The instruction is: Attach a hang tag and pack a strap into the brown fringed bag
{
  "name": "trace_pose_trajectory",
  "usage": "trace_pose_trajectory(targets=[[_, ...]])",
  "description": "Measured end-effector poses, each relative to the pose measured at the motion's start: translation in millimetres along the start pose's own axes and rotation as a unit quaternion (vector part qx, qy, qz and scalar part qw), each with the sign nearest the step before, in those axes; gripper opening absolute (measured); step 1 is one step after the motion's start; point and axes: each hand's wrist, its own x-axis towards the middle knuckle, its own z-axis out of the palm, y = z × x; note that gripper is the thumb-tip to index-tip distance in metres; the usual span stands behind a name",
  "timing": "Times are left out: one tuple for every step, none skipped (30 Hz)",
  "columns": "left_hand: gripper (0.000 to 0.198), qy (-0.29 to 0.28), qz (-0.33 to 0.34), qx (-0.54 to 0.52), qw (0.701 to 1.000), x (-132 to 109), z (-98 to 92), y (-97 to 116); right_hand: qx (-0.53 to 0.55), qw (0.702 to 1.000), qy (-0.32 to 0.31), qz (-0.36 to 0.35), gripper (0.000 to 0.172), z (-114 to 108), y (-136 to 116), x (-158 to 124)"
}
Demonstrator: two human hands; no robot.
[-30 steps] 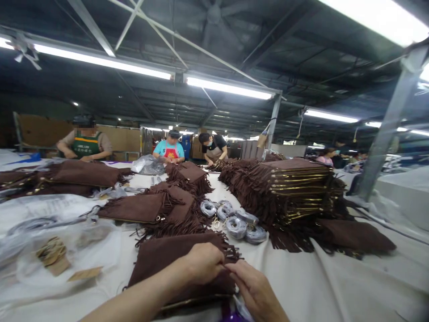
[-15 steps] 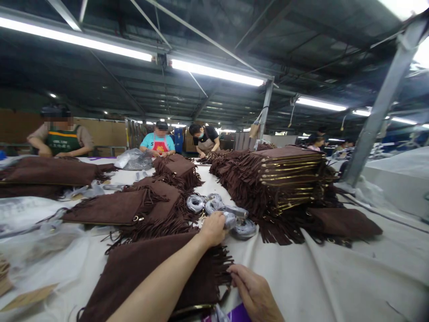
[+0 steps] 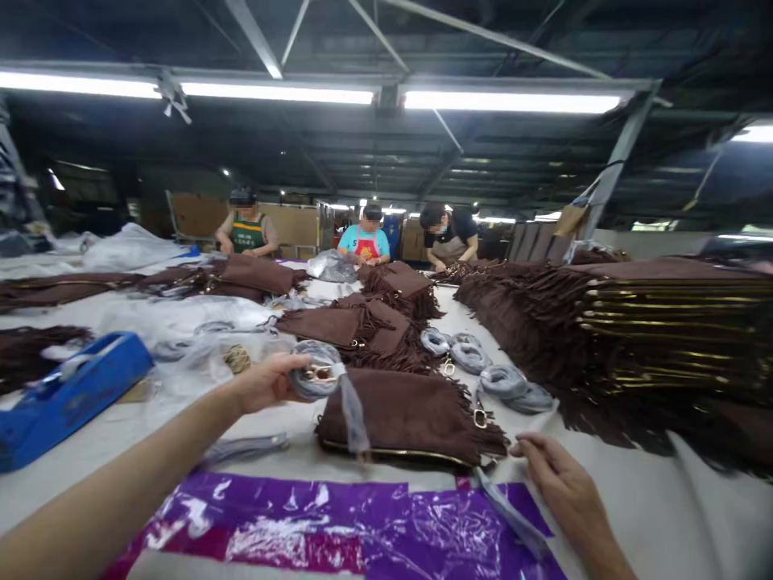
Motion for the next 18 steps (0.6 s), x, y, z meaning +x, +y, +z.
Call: trace_pose_trajectory(targets=[[0.047, 0.048, -0.017, 0.047, 0.998, -10, -24.3, -9, 0.009, 1.000, -0.020, 0.004, 0.036, 2, -9, -3], [0.045, 0.096, -0.035, 0.125, 0.987, -17, -45.3, -18, 0.019, 0.999, -0.048, 0.004, 0.035, 4, -20, -8], [0.041, 0.153, -0.030, 0.229, 0.961, -22, -61.3, -27, 0.026, 0.996, -0.086, 0.000, 0.034, 8, -33, -13], [0.038, 0.207, 0.003, 0.336, 0.919, -25, -71.3, -34, 0.026, 0.992, -0.126, -0.010, 0.033, 11, -46, -18], [0.036, 0.249, 0.056, 0.436, 0.863, -27, -74.3, -40, 0.020, 0.984, -0.175, -0.021, 0.031, 16, -61, -24], [0.034, 0.272, 0.121, 0.516, 0.804, -27, -70.2, -44, 0.006, 0.973, -0.227, -0.035, 0.030, 20, -74, -30], [0.034, 0.268, 0.187, 0.572, 0.752, -27, -59.3, -47, -0.017, 0.961, -0.272, -0.050, 0.028, 25, -87, -36], [0.033, 0.239, 0.239, 0.608, 0.718, -26, -42.7, -50, -0.044, 0.950, -0.302, -0.067, 0.027, 31, -99, -41], [0.030, 0.181, 0.271, 0.630, 0.705, -24, -22.0, -52, -0.070, 0.941, -0.319, -0.085, 0.026, 35, -109, -45], [0.027, 0.104, 0.292, 0.645, 0.699, -20, 0.8, -53, -0.090, 0.937, -0.322, -0.101, 0.025, 40, -117, -47], [0.031, 0.040, 0.312, 0.653, 0.689, -15, 23.8, -55, -0.100, 0.935, -0.320, -0.114, 0.024, 43, -123, -48], [0.040, 0.003, 0.325, 0.660, 0.677, -9, 45.1, -57, -0.101, 0.934, -0.318, -0.124, 0.024, 46, -128, -47], [0.045, -0.017, 0.323, 0.669, 0.669, -2, 63.4, -59, -0.096, 0.934, -0.319, -0.129, 0.024, 47, -133, -45], [0.041, -0.027, 0.310, 0.673, 0.671, 7, 77.6, -61, -0.089, 0.934, -0.319, -0.129, 0.023, 48, -136, -42], [0.032, -0.027, 0.288, 0.672, 0.681, 15, 87.5, -61, -0.084, 0.936, -0.318, -0.129, 0.022, 47, -138, -39], [0.023, -0.022, 0.262, 0.667, 0.697, 24, 93.1, -61, -0.083, 0.937, -0.312, -0.130, 0.021, 46, -139, -35], [0.019, -0.013, 0.239, 0.656, 0.715, 31, 94.9, -59, -0.085, 0.939, -0.305, -0.132, 0.021, 44, -139, -32], [0.021, -0.004, 0.222, 0.644, 0.732, 38, 93.8, -57, -0.090, 0.940, -0.299, -0.137, 0.021, 43, -138, -30]])
